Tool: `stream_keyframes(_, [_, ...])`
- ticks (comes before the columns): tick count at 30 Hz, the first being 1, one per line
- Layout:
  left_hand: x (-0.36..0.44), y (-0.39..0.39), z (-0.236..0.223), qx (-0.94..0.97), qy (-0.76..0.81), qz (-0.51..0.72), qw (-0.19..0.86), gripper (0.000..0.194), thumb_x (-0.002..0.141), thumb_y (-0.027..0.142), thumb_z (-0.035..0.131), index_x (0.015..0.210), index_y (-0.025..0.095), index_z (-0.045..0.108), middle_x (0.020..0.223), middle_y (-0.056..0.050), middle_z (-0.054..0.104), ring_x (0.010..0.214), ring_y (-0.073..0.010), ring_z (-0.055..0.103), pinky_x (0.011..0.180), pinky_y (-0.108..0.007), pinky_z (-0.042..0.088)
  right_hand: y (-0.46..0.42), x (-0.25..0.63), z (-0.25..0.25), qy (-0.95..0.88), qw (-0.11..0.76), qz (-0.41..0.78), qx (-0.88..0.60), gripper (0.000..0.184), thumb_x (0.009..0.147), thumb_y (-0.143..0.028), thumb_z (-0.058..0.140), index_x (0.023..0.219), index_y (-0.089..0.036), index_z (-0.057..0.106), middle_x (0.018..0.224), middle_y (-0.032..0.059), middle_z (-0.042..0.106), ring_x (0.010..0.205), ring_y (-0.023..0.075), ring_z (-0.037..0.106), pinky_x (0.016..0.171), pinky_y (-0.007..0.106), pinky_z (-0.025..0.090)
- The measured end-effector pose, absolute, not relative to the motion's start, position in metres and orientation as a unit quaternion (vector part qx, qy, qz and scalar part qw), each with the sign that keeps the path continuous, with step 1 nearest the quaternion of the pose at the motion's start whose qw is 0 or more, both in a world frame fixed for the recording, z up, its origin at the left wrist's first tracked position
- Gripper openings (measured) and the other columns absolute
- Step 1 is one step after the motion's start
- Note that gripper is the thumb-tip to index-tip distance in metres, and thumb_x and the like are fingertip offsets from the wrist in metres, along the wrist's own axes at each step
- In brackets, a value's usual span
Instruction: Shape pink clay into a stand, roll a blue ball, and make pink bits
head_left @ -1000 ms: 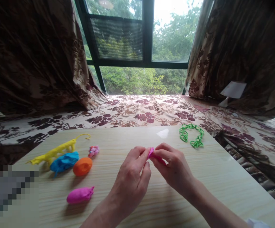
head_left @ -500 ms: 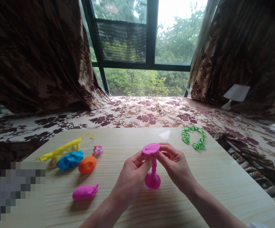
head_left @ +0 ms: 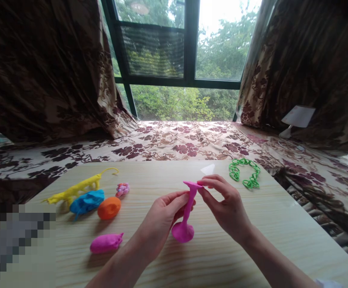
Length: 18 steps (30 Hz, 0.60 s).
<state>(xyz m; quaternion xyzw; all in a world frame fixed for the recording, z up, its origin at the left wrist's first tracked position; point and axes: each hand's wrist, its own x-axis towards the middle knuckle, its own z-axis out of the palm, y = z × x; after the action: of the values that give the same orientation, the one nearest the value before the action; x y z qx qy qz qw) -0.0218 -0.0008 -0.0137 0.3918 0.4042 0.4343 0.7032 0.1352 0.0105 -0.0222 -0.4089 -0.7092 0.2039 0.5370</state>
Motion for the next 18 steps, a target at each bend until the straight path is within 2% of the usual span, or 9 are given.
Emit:
stream_keyframes(5, [-0.024,0.000,-0.018,0.371,0.394,0.443,0.715,0.028,0.072,0.031,0.065,0.095,0.017,0.066,0.077,-0.004,0.064,0.073,-0.0123,0.055,0.061,-0.021,0.042,0.012,0.135,-0.024,-0.703,0.537,0.222,-0.409,0.012,0.081,-0.017,0.054,0.088,-0.021,0.063,0.089,0.0049,0.060,0.085,0.0175,0.056,0.077,0.032,0.046])
stream_keyframes(10, [-0.024,-0.002,-0.015,0.371,0.376,0.455,0.716,0.020,0.076,0.032,0.059,0.088,0.016,0.065,0.078,-0.003,0.062,0.075,-0.0130,0.055,0.064,-0.023,0.042,0.011,0.134,-0.027,-0.704,0.541,0.216,-0.407,0.013,0.081,-0.017,0.054,0.089,-0.022,0.063,0.090,0.0051,0.061,0.086,0.0180,0.056,0.079,0.033,0.046])
stream_keyframes(13, [-0.024,-0.003,-0.012,0.397,0.362,0.422,0.730,0.024,0.080,0.035,0.053,0.084,0.015,0.066,0.076,-0.004,0.062,0.074,-0.0132,0.054,0.067,-0.024,0.041,0.010,0.134,-0.026,-0.710,0.541,0.205,-0.402,0.014,0.081,-0.017,0.054,0.089,-0.022,0.063,0.089,0.0050,0.060,0.085,0.0180,0.056,0.077,0.032,0.047])
stream_keyframes(18, [-0.023,-0.002,-0.010,0.399,0.431,0.429,0.686,0.026,0.072,0.032,0.063,0.093,0.017,0.067,0.071,-0.003,0.060,0.069,-0.0114,0.051,0.057,-0.020,0.036,0.006,0.136,-0.016,-0.737,0.514,0.205,-0.388,0.027,0.079,-0.012,0.052,0.103,-0.022,0.060,0.103,0.0060,0.057,0.099,0.0196,0.052,0.088,0.035,0.042])
